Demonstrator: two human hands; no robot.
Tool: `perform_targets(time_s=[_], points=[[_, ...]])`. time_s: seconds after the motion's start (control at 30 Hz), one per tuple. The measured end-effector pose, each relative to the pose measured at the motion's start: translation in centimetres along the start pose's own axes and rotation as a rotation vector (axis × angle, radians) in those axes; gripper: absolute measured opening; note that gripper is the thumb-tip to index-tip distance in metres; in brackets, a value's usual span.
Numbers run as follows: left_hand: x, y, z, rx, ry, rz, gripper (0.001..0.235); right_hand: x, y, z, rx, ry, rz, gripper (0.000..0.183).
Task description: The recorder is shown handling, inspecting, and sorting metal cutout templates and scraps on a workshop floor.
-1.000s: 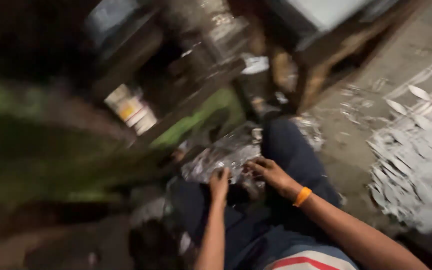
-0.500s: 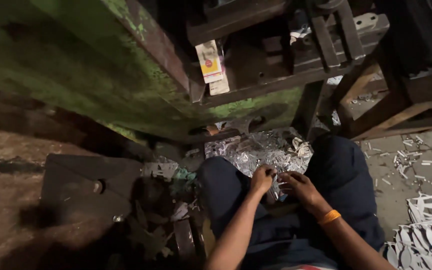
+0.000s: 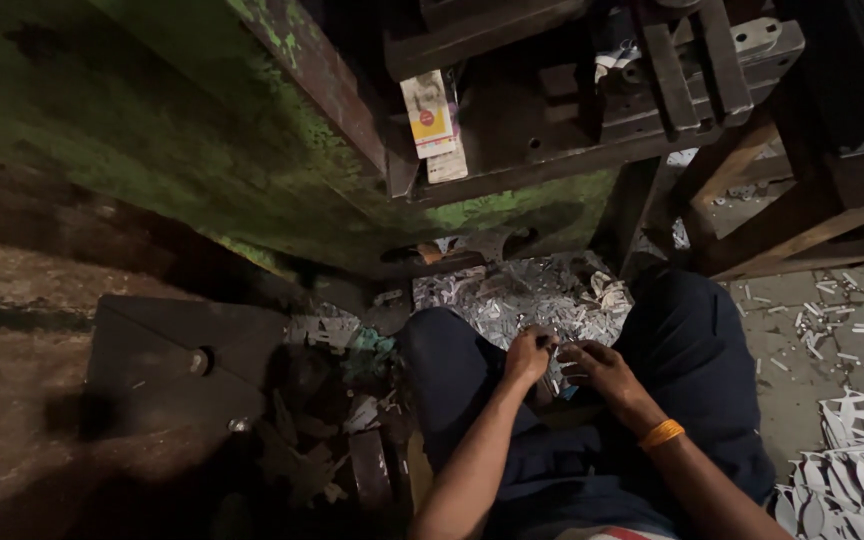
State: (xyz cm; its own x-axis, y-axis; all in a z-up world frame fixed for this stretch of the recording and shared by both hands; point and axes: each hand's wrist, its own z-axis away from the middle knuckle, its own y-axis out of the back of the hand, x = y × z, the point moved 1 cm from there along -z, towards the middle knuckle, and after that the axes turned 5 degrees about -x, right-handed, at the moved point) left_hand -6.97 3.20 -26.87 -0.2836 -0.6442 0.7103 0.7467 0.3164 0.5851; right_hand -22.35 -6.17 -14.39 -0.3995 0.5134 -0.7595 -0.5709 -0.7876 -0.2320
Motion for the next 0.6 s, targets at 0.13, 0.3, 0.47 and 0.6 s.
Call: perform_targets(time_s=[0.13,0.3,0.47,0.6], points=[[1.4,0.8,0.8,-0.018,0.042,0.006,0.03,-0.2,-0.1,0.1,-0.005,-0.002,0.025,0.043],[0.6,0.2,0.6,-0.01,0.008,0.055,0.026,-0.8,-0.3,0.6,-0.007,-0.003,0.011,0.044],[-0.1,-0.2,0.2,0.009,-0.033,0.046,0.027,-0.4,-0.3,0.5,-0.02,0.015,0.035,0.049],[0.5,0.0,0.2,0.008,0.006,0.007,0.03,-1.2,-0.5,0.9,0.015,-0.043,0.051,0.053]])
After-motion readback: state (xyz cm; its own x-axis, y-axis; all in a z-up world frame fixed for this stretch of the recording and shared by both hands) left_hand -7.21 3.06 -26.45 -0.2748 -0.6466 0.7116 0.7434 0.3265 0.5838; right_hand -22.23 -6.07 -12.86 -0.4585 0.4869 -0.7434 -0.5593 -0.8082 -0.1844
